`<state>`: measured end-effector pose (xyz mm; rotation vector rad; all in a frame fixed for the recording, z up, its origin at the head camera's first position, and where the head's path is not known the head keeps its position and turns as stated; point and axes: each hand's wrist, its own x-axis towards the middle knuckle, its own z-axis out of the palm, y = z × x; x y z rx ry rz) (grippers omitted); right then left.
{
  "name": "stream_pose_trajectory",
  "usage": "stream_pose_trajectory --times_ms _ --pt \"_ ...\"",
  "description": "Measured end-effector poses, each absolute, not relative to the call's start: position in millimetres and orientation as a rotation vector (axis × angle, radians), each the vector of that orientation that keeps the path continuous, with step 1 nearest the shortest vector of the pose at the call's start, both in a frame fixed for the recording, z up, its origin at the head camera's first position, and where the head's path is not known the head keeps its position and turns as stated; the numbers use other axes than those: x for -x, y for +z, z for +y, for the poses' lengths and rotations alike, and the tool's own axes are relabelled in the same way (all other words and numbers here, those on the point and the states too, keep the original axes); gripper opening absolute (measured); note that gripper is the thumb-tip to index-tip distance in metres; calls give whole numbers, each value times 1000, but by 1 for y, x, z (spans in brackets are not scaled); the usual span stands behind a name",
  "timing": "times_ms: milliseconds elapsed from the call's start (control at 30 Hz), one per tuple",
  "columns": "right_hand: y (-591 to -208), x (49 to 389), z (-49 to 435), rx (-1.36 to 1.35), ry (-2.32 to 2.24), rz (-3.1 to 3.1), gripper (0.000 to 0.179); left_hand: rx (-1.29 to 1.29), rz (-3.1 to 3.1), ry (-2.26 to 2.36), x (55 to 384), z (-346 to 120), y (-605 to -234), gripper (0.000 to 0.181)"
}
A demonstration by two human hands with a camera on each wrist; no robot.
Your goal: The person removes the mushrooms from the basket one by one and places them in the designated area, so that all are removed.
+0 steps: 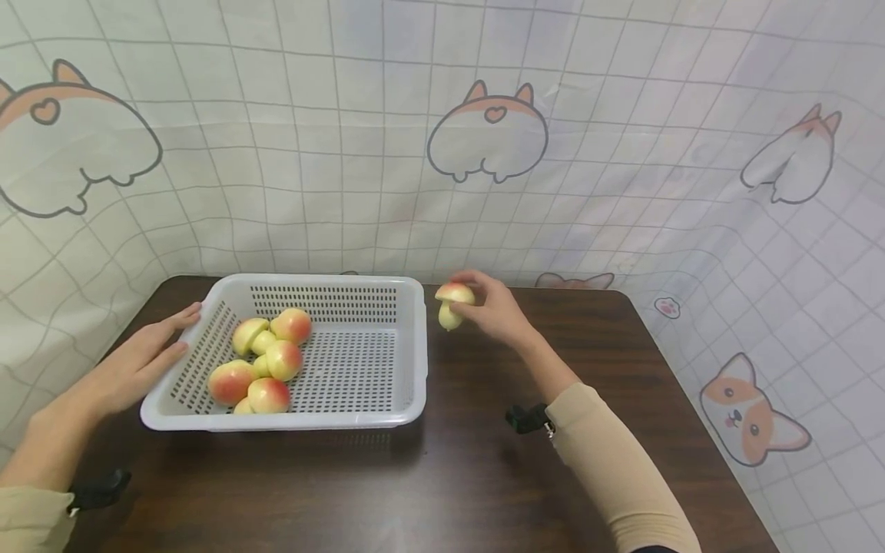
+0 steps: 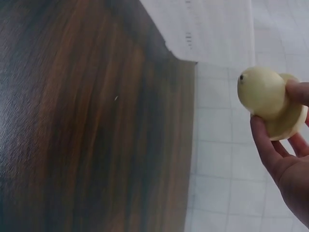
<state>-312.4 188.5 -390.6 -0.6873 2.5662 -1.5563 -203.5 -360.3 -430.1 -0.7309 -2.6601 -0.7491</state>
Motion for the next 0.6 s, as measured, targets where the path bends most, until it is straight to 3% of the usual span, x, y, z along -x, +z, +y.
stream_pose_trajectory --times_ms 600 --pt "-424 322 210 610 -1431 2599 46 721 -2648 -863 201 -362 -436 49"
